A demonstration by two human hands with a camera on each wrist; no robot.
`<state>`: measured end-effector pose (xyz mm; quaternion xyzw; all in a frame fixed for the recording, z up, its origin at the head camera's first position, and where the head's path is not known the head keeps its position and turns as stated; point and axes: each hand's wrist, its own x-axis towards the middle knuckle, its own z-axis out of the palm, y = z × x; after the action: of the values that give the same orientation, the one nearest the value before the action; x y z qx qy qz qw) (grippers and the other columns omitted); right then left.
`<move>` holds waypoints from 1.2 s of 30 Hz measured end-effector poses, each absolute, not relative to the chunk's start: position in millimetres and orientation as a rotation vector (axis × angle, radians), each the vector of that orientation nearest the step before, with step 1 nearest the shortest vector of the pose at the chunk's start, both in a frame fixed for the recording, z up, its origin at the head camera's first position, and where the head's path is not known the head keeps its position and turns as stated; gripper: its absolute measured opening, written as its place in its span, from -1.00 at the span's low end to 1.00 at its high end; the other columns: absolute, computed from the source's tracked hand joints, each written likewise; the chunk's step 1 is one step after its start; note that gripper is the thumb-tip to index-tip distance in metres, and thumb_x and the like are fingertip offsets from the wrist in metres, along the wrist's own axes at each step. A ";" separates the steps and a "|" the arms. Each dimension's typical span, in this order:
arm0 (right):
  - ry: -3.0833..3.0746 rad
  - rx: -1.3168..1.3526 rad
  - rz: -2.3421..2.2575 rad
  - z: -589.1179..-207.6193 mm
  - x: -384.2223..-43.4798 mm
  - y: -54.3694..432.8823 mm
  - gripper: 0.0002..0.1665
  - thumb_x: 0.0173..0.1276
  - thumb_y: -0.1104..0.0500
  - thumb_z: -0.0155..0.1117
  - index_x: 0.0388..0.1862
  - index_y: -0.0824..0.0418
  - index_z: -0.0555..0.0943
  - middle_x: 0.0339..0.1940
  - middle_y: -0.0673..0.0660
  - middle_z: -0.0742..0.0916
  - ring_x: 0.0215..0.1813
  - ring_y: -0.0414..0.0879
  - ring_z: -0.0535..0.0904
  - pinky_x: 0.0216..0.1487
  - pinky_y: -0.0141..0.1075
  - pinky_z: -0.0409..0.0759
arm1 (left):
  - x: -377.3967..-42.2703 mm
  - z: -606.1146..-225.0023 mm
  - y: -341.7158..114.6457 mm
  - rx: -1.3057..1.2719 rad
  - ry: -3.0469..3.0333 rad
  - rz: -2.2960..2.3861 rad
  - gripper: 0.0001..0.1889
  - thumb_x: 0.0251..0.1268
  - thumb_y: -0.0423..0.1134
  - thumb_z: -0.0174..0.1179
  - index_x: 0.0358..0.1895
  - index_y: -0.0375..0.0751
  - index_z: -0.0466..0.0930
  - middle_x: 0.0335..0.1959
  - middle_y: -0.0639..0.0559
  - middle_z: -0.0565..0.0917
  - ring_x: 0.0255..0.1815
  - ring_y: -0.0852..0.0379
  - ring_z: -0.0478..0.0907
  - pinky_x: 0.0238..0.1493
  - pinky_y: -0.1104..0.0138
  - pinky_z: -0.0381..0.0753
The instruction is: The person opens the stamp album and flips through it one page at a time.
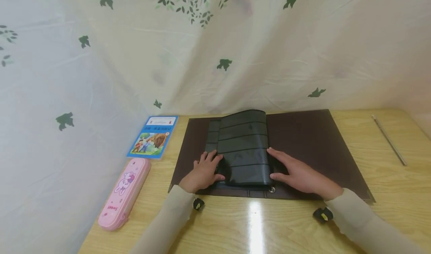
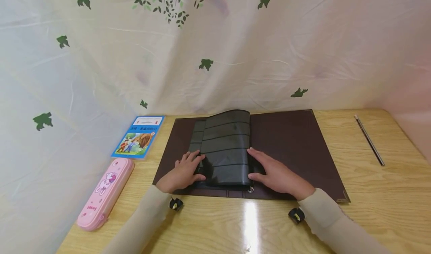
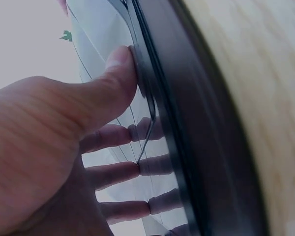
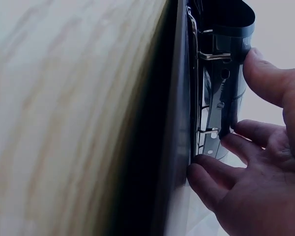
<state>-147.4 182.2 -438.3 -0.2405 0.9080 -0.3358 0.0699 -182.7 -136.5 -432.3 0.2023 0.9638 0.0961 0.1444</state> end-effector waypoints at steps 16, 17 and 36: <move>2.762 -0.704 -1.004 -438.3 -148.4 169.4 -0.06 0.32 -0.27 0.12 0.53 0.10 0.06 0.51 0.16 0.16 0.42 0.20 0.14 0.21 0.16 0.25 | -180.7 -431.1 -142.7 0.571 2.765 0.310 -0.26 0.27 0.02 0.20 0.45 -0.12 0.15 0.47 -0.21 0.00 0.46 -0.24 -0.10 0.25 -0.18 0.11; 2.762 -0.704 -1.004 -438.0 -148.6 168.4 -0.05 0.32 -0.28 0.12 0.53 0.10 0.06 0.51 0.15 0.15 0.42 0.20 0.14 0.21 0.16 0.25 | -180.7 -430.6 -142.9 0.568 2.762 0.309 -0.26 0.27 0.01 0.20 0.45 -0.13 0.15 0.47 -0.21 -0.01 0.46 -0.23 -0.10 0.26 -0.17 0.11; 2.768 -0.671 -0.842 -429.3 -148.8 154.7 -0.11 0.32 -0.19 0.20 0.50 0.13 0.15 0.48 0.17 0.21 0.42 0.32 0.07 0.06 0.50 -0.02 | -176.2 -428.7 -160.9 0.575 2.732 0.359 -0.33 0.36 -0.07 0.14 0.43 -0.26 0.16 0.47 -0.27 -0.06 0.45 -0.29 -0.15 0.30 -0.06 0.12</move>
<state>-148.8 154.7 -429.3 -0.2252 0.9286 -0.2824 0.0857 -176.2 -160.9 -428.7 0.2015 0.9577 0.1259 0.1626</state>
